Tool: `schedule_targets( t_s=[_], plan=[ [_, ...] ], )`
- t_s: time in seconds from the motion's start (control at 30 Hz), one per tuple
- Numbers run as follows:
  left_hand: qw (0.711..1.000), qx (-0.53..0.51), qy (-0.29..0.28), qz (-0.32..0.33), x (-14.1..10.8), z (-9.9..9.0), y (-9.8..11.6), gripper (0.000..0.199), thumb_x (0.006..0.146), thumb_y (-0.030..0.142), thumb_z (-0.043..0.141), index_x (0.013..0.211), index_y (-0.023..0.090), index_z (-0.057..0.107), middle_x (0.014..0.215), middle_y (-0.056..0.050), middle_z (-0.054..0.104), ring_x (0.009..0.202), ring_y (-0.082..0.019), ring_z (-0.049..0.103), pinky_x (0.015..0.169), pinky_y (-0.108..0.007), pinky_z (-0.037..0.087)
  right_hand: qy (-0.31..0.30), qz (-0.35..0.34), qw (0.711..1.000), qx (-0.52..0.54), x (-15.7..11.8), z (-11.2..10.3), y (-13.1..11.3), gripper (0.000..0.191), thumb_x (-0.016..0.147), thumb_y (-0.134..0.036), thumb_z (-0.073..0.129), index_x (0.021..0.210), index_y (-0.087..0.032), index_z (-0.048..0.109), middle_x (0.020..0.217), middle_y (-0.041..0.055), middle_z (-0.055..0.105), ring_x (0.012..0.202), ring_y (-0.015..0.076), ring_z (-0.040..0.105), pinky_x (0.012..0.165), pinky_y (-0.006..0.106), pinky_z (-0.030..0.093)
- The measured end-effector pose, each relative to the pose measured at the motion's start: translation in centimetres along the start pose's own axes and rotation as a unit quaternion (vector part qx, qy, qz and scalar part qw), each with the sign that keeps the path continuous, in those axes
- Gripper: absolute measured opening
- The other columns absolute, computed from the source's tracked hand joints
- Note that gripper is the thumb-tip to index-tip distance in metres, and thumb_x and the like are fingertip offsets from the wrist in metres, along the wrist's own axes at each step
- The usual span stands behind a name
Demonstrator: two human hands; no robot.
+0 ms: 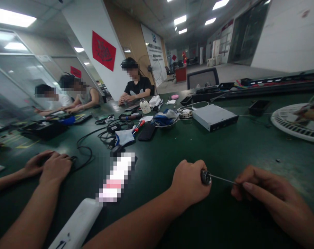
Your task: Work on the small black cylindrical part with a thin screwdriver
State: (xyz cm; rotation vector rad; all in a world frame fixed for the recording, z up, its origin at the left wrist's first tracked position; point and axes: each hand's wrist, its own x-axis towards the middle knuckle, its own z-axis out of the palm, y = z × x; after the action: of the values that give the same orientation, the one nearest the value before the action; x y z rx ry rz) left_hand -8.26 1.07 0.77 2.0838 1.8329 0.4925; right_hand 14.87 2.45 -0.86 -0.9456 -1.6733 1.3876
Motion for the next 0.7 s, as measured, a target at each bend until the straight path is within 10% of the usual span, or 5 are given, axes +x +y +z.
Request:
schedule_targets(
  t_s=[0.43, 0.7],
  plan=[
    [1.0, 0.0, 0.009, 0.001, 0.1, 0.1, 0.0, 0.012, 0.083, 0.034, 0.065, 0.088, 0.023, 0.065, 0.077, -0.001, 0.067, 0.073, -0.018, 0.055, 0.061, -0.03, 0.035, 0.036, -0.021, 0.999, -0.007, 0.1, 0.6, -1.5, 0.025, 0.094, -0.035, 0.061, 0.074, -0.021, 0.065, 0.058, 0.0033, 0.063, 0.053, 0.0166, 0.058, 0.05, 0.028, 0.045],
    [0.999, 0.024, 0.005, 0.025, 0.2, 0.2, -0.1, 0.008, 0.082, 0.031, 0.065, 0.085, 0.023, 0.062, 0.073, 0.0, 0.065, 0.07, -0.019, 0.052, 0.063, -0.031, 0.033, -0.055, -0.019, 0.998, 0.017, -0.2, 0.5, -1.5, 0.016, 0.097, -0.029, 0.058, 0.087, -0.019, 0.067, 0.073, 0.0049, 0.07, 0.067, 0.0173, 0.065, 0.061, 0.029, 0.049]
  ],
)
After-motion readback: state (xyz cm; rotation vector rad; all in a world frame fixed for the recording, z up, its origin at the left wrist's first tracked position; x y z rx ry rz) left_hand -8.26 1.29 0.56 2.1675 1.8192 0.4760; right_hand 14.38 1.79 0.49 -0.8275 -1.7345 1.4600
